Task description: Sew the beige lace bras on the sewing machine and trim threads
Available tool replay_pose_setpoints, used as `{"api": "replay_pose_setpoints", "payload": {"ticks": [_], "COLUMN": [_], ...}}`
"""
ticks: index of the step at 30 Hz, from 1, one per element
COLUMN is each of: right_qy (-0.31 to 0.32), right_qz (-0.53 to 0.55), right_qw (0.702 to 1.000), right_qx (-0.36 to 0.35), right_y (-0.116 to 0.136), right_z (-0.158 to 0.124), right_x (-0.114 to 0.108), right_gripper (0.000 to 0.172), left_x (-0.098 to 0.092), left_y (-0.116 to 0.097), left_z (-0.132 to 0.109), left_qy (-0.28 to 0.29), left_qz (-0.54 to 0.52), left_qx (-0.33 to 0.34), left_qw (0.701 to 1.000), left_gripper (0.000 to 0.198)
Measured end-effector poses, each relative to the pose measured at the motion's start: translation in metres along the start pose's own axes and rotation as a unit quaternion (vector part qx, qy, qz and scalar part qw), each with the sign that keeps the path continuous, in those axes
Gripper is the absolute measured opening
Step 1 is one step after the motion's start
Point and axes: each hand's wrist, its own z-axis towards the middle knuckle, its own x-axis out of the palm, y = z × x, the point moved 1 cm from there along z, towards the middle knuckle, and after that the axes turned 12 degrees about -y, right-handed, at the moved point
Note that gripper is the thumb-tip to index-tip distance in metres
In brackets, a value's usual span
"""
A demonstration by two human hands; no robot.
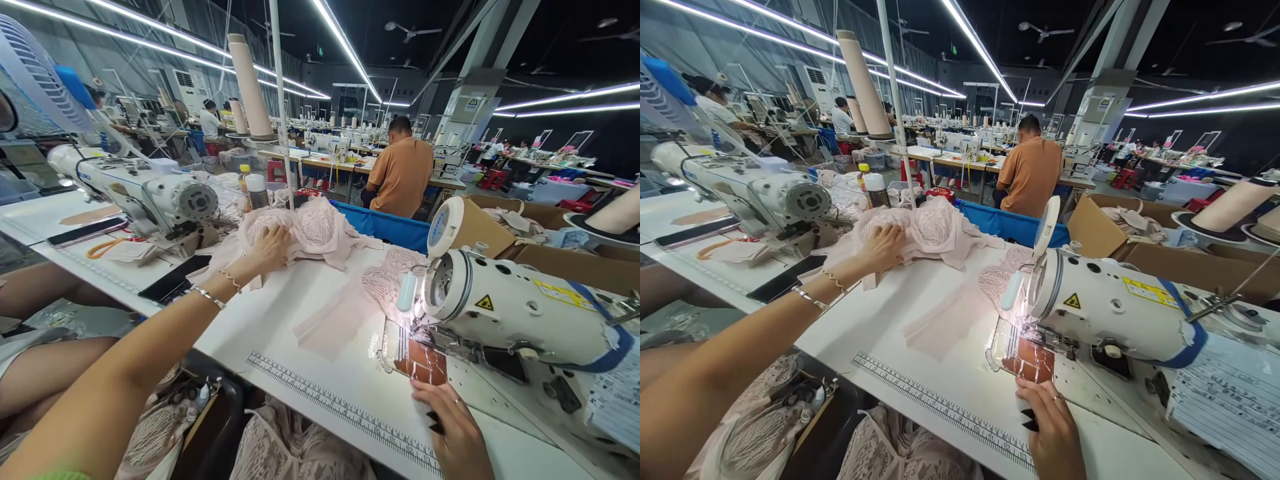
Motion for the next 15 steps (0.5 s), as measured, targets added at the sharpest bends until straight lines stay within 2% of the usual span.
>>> {"api": "replay_pose_setpoints", "payload": {"ticks": [3,5,9,13,15], "right_qy": [0.013,0.014,0.022,0.014,0.004], "right_qz": [0.005,0.006,0.006,0.001,-0.003], "right_qw": [1.0,1.0,1.0,1.0,1.0], "right_qx": [-0.005,-0.002,-0.005,0.007,0.008], "right_y": [0.0,0.0,0.0,0.0,0.001], "right_z": [0.003,0.005,0.006,0.004,0.003], "right_x": [-0.001,-0.002,-0.003,-0.001,-0.001], "right_gripper": [0.048,0.048,0.049,0.044,0.043], "left_x": [0.003,0.007,0.006,-0.003,-0.002], "left_y": [-0.011,-0.022,-0.031,-0.019,-0.011], "left_z": [-0.003,0.002,0.037,0.079,0.089], "left_qy": [0.005,0.005,-0.006,-0.026,-0.016], "left_qz": [0.02,0.033,0.054,0.066,0.056], "left_qx": [0.05,0.06,0.01,-0.075,-0.088], "left_qw": [0.999,0.998,0.998,0.995,0.994], "left_gripper": [0.092,0.098,0.092,0.079,0.072]}}
